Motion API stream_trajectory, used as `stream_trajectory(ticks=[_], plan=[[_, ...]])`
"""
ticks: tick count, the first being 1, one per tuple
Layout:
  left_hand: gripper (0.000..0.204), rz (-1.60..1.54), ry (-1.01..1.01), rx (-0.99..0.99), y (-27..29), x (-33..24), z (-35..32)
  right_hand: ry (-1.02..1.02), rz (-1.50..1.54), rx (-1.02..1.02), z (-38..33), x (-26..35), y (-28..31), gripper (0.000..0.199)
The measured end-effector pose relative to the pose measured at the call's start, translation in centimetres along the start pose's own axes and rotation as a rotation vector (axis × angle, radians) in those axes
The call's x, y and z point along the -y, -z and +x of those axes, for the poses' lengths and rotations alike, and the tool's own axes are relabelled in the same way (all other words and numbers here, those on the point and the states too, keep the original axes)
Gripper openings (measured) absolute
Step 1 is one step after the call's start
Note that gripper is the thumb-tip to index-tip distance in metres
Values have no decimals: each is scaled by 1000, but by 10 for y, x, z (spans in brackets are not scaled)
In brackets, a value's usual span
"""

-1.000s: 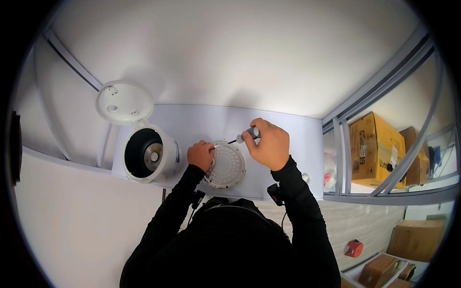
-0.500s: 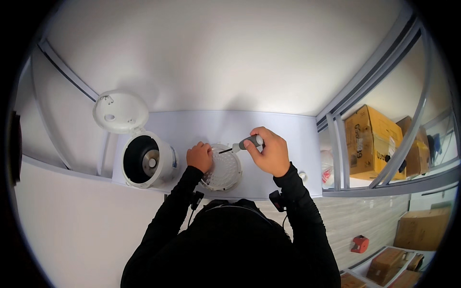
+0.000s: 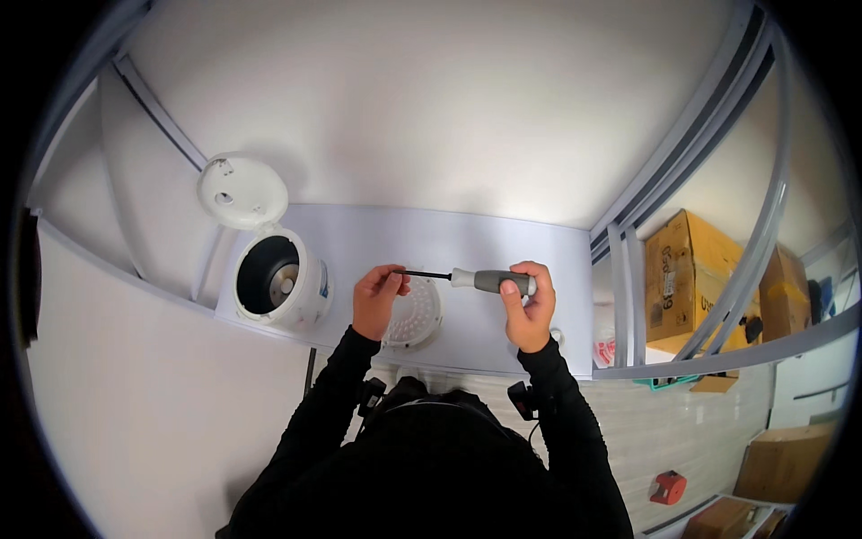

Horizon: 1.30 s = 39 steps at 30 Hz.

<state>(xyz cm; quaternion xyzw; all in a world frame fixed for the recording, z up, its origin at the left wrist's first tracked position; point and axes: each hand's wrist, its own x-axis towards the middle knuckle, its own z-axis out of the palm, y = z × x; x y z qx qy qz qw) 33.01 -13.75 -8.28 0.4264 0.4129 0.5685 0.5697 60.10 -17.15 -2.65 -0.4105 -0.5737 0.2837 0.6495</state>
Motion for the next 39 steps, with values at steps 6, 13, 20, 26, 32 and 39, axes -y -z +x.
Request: stream_trajectory(ticks=[6,13,20,26,32,39], plan=[[15,-455,31,23,1,-3,-39,-41,145,-8,-24,3,6,29],[14,-427,0,-33,10,-17,-65,-16,226,11,-39,18,-6,28],[14,-447,-28,30,51,-27,-88,-21,230,74,-62,35,-42,26],[14,-469,-20,35,109,-42,-116,13,155,126,-90,57,-88,27],[14,-457,2,106,164,-64,-142,-9,153,124,-120,83,-137,27],[18,-257,-12,20,208,-73,-160,180,-31,330,-132,105,-165,28]])
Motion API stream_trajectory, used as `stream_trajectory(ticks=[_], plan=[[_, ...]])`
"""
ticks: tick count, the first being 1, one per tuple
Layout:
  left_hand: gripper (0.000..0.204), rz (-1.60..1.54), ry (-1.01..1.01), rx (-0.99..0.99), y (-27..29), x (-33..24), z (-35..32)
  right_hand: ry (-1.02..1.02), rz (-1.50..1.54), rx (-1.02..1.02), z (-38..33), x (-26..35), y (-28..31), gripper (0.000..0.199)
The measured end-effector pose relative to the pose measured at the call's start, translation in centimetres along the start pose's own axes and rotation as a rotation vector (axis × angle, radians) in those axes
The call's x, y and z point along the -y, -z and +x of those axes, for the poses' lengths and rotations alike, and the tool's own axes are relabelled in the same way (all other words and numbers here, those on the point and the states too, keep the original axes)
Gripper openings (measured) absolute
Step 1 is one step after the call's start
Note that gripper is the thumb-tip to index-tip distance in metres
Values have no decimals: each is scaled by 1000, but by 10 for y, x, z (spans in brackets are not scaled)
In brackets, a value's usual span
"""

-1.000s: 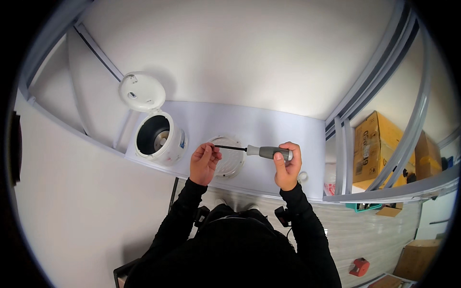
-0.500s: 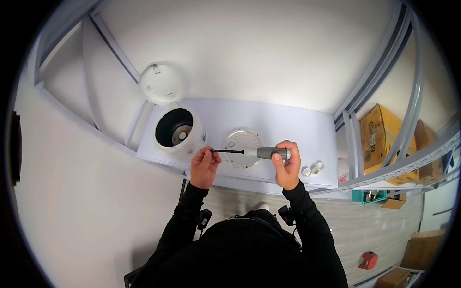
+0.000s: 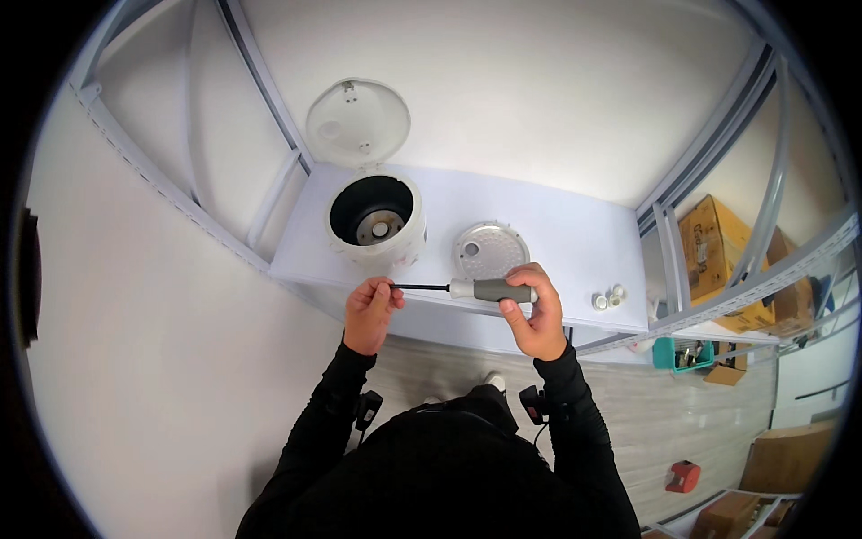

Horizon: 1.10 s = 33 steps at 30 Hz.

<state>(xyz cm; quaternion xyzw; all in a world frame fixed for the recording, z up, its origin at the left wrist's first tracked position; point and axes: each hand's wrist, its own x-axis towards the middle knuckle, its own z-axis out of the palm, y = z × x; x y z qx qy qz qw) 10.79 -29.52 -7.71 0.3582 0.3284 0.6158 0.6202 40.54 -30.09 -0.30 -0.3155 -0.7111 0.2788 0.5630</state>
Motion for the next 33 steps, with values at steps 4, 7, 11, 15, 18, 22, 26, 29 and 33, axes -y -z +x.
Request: stream_trajectory(ticks=[4,7,11,15,18,22,26,29,33], plan=[[16,60,31,6,8,-1,-1,-148,36,97,-6,10,-1,33],[21,92,32,-15,2,2,2,-224,17,163,-10,17,8,36],[25,164,66,-10,-9,13,10,-369,103,79,-19,18,17,33],[25,56,93,92,-19,29,23,-452,293,-103,-21,8,26,31],[25,56,85,171,-27,38,40,-492,318,-128,-20,-8,41,30],[31,117,114,191,-54,47,72,-493,249,-179,-5,-27,64,28],[37,561,39,98,-66,83,101,-438,68,-210,13,-51,81,28],[41,1041,-204,178,-69,101,113,-339,-225,-205,28,-72,90,27],[51,1330,-324,186,-71,130,122,-287,-405,-172,45,-88,86,26]])
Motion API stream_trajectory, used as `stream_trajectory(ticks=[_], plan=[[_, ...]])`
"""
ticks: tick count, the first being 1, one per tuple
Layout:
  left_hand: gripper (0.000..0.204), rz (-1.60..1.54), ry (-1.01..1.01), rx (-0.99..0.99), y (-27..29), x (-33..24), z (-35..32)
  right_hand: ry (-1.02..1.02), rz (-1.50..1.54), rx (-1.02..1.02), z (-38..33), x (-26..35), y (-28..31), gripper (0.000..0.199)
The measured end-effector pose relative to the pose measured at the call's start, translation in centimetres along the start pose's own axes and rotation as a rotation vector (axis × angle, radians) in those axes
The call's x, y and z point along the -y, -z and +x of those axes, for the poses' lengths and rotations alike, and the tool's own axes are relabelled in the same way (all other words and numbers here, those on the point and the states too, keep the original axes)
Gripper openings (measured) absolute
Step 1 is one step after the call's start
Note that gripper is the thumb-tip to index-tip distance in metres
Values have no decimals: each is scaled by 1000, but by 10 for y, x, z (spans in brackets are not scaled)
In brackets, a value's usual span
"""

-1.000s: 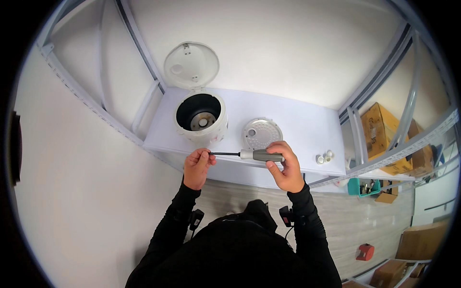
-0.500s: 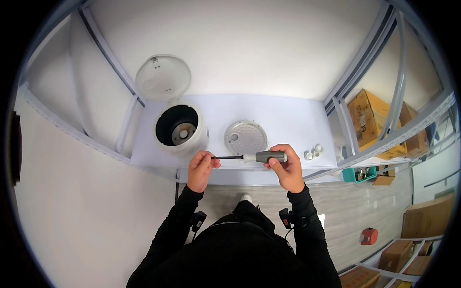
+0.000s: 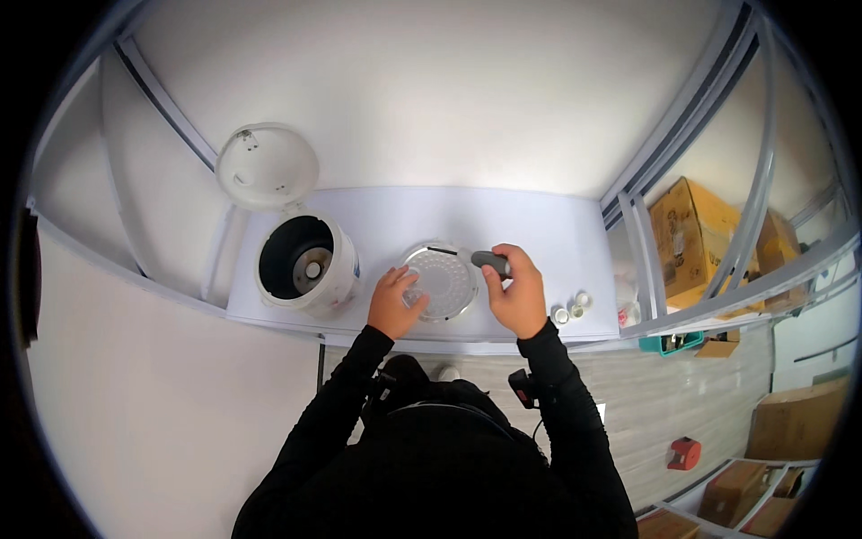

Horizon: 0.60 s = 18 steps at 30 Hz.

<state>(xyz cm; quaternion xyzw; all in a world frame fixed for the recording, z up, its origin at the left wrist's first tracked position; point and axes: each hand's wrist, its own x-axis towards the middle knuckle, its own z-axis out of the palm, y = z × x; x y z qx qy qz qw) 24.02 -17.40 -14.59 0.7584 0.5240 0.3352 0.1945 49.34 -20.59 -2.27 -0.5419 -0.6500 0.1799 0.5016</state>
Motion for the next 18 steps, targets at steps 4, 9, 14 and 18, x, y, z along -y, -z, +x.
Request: stream_trajectory(ticks=[4,9,14,18], plan=[[61,178,55,111,-15,7,8,-2,-47,50,14,-16,-15,34],[70,274,121,213,-20,-1,21,-4,-87,119,39,-18,-29,35],[80,368,72,185,-30,2,27,90,-80,170,63,-23,-47,36],[85,389,155,313,-30,0,35,111,-87,219,72,-25,-55,35]])
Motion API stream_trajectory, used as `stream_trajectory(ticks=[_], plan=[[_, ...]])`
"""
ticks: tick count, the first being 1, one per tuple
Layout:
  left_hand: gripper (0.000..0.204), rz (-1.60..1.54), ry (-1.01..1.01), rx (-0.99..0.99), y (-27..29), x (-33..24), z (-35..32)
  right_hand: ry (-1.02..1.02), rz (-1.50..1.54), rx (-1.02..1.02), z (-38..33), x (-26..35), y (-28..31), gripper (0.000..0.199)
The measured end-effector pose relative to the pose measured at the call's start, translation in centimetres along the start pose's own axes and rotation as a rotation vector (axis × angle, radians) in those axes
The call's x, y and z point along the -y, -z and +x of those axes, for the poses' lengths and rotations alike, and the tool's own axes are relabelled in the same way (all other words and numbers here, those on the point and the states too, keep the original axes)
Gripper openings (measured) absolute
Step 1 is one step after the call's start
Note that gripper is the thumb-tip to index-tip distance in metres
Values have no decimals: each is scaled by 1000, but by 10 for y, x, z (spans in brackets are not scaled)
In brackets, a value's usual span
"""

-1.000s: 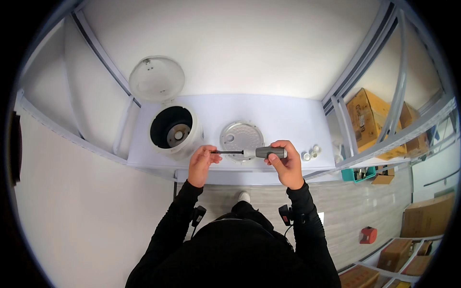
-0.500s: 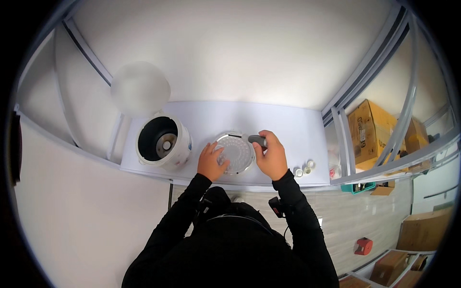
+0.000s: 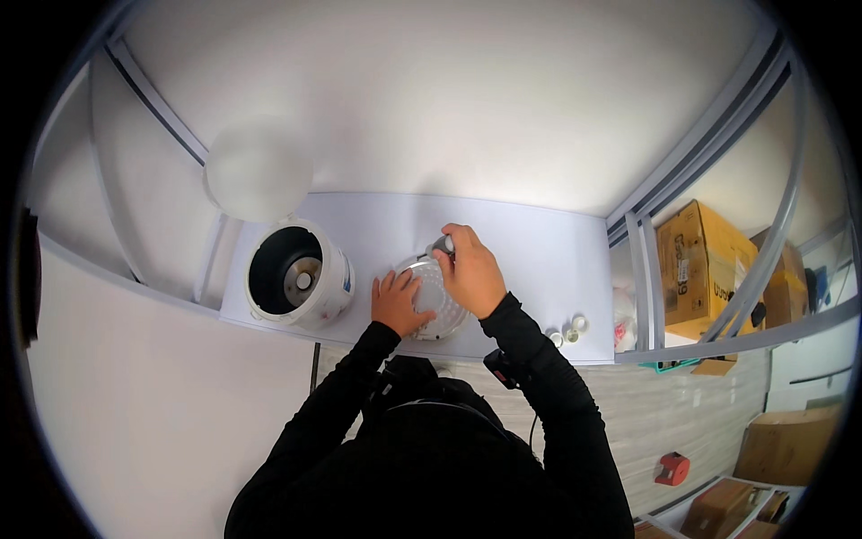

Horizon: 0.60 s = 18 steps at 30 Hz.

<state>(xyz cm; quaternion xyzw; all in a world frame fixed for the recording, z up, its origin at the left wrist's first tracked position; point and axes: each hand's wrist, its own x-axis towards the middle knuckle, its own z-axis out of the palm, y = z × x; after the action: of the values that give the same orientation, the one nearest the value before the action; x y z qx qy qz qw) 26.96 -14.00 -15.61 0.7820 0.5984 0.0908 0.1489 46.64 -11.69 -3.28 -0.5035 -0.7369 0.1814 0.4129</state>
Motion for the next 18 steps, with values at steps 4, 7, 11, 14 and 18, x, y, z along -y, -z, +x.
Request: stream_trajectory(ticks=[4,7,11,14,18], plan=[[85,-21,36,51,4,-4,0,58,-21,14,9,-6,-5,35],[86,-10,54,74,9,-6,-1,76,-28,31,15,-7,-9,35],[87,1,62,100,11,-8,2,62,-31,61,20,-10,-11,36],[88,-12,68,112,11,-9,3,43,-7,93,23,-8,-12,35],[89,-24,66,112,10,-7,3,83,-17,111,27,-8,-15,35]])
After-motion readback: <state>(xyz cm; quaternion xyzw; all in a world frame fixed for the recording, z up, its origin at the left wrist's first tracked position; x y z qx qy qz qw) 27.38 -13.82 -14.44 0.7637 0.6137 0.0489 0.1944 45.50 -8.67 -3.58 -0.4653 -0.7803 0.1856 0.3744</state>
